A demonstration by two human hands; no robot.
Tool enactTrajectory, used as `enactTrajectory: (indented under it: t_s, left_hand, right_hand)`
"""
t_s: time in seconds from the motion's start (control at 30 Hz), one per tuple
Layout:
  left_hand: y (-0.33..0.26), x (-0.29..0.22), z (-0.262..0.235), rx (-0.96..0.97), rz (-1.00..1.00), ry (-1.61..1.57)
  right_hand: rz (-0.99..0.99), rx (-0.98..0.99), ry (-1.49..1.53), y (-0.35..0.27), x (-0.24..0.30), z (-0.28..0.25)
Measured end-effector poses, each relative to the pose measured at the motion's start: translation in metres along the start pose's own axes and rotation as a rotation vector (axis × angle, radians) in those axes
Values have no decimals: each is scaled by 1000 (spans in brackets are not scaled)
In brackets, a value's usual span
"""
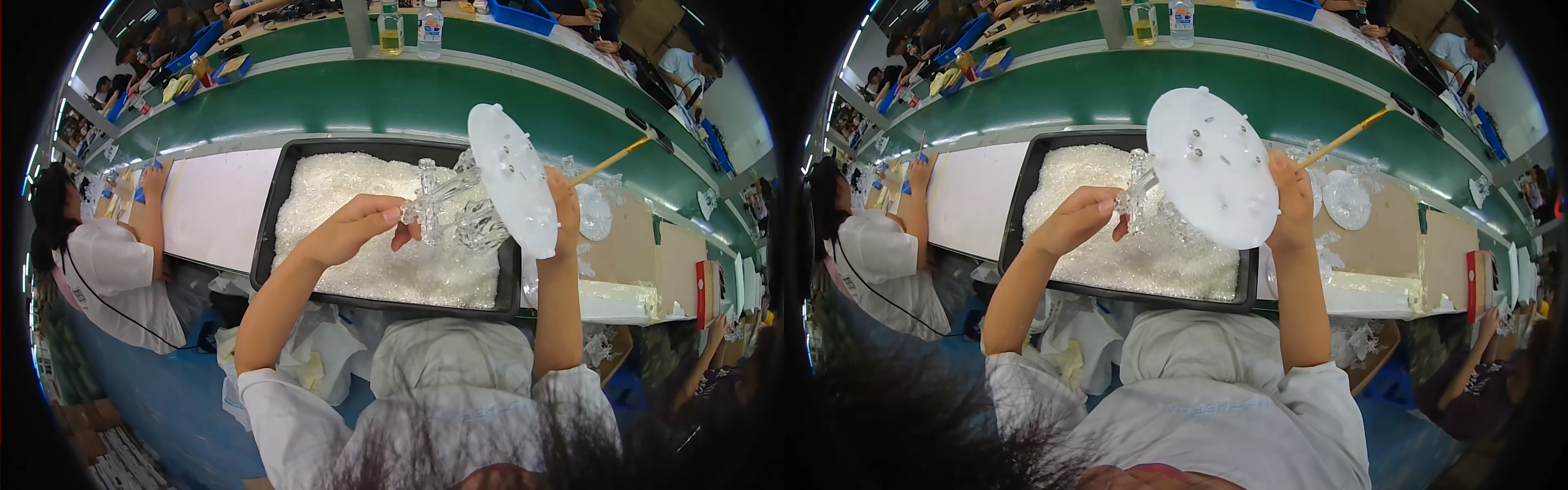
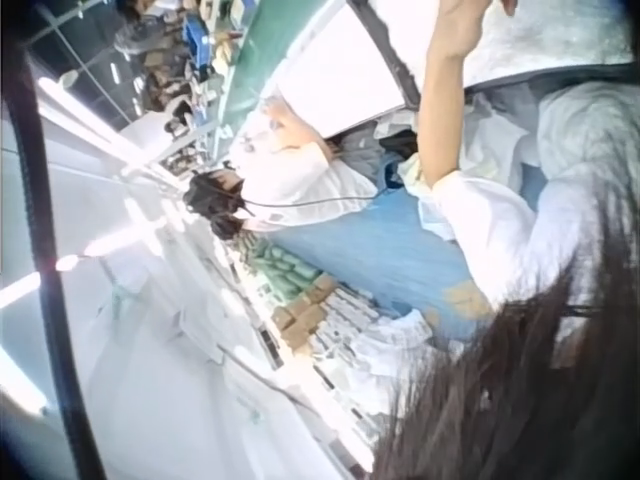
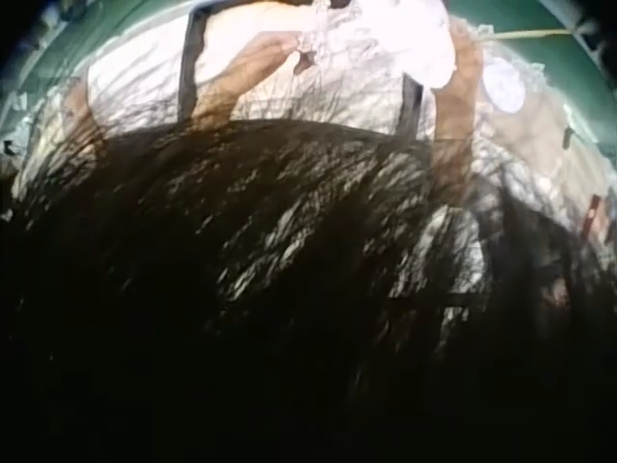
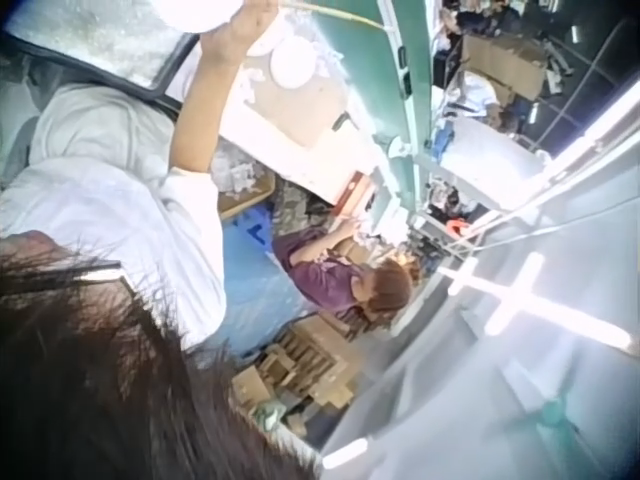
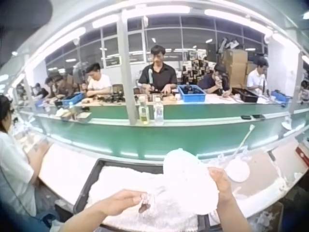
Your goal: Applying adhesive to a light fixture component and coating it with small white beads on an assembly line.
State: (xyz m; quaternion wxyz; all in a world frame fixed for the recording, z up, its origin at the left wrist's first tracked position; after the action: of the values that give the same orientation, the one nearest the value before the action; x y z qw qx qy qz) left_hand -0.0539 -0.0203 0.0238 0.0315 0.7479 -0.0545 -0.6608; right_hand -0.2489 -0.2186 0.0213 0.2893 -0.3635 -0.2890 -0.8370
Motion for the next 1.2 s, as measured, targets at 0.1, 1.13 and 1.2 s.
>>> enactTrajectory:
  t_s: [0.1,1.13,1.2]
  left_hand:
    - [-2,-4,6,-35,10,-14]
    - [-11,-14,15,-363,15,225]
    - [-11,-9,17,-423,64,376]
  right_hand:
    - [-3,-28,-25,0,2,9]
    - [-494,-180,-830,-58,42,13]
    - [-611,-104,-994,-73,37,28]
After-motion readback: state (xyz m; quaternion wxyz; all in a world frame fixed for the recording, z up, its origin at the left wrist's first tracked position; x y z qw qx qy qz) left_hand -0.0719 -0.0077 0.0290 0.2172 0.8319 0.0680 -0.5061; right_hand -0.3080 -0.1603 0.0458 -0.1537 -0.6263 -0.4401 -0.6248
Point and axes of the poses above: each hand's wrist, its own y-axis towards the middle knuckle, its own z-axis out of the palm, x = y × z, the point moved 2 cm from there along y, towards the middle knuckle, and after that the axes turned 9 degrees about y, right-handed, at the moved point
